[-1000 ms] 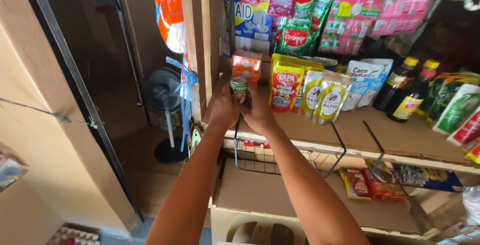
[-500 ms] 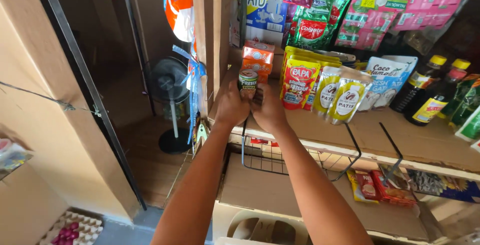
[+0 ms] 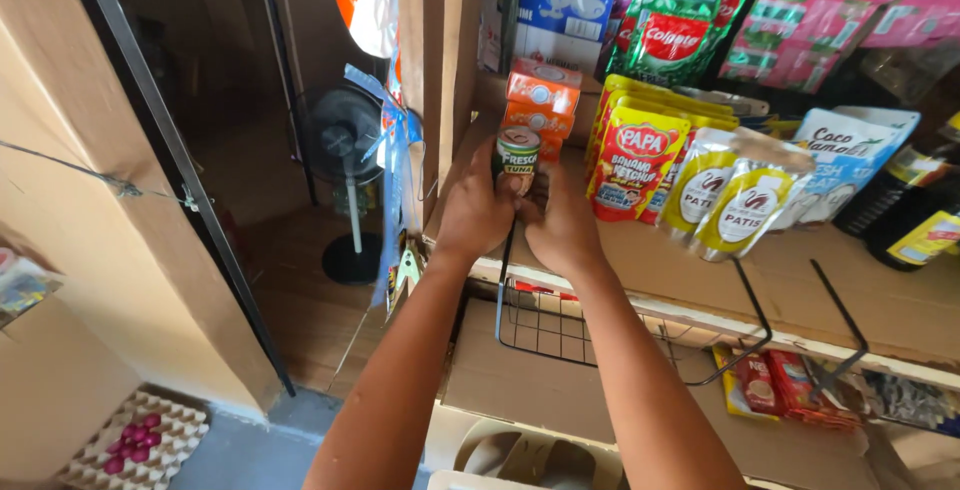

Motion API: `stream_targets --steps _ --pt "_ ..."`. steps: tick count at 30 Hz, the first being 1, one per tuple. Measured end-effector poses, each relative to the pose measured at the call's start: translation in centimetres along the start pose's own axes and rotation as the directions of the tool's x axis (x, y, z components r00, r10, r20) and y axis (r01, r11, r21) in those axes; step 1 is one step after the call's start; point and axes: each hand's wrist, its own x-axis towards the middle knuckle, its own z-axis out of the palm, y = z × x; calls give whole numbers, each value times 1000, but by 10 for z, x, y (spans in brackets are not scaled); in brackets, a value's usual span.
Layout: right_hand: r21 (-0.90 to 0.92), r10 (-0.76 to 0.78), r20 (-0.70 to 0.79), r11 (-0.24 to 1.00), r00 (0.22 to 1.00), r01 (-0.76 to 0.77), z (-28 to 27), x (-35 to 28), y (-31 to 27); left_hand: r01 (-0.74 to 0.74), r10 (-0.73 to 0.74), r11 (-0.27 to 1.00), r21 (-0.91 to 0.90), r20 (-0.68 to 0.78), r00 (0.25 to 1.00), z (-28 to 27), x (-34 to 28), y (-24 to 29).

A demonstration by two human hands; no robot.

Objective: Transfer canned goods from a plastic bin to grocery store shelves.

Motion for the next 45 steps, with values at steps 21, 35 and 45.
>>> stream_targets --steps 21,35,45 --pt "92 20 51 995 999 -24 0 2 -4 -181 178 984 0 -169 969 4 -2 -11" --pt "-175 1 40 985 999 6 -3 1 -2 -196 195 980 14 -197 961 9 -2 -17" --pt "-44 27 -41 999 999 -29 0 4 3 -113 114 993 19 -150 982 6 0 -9"
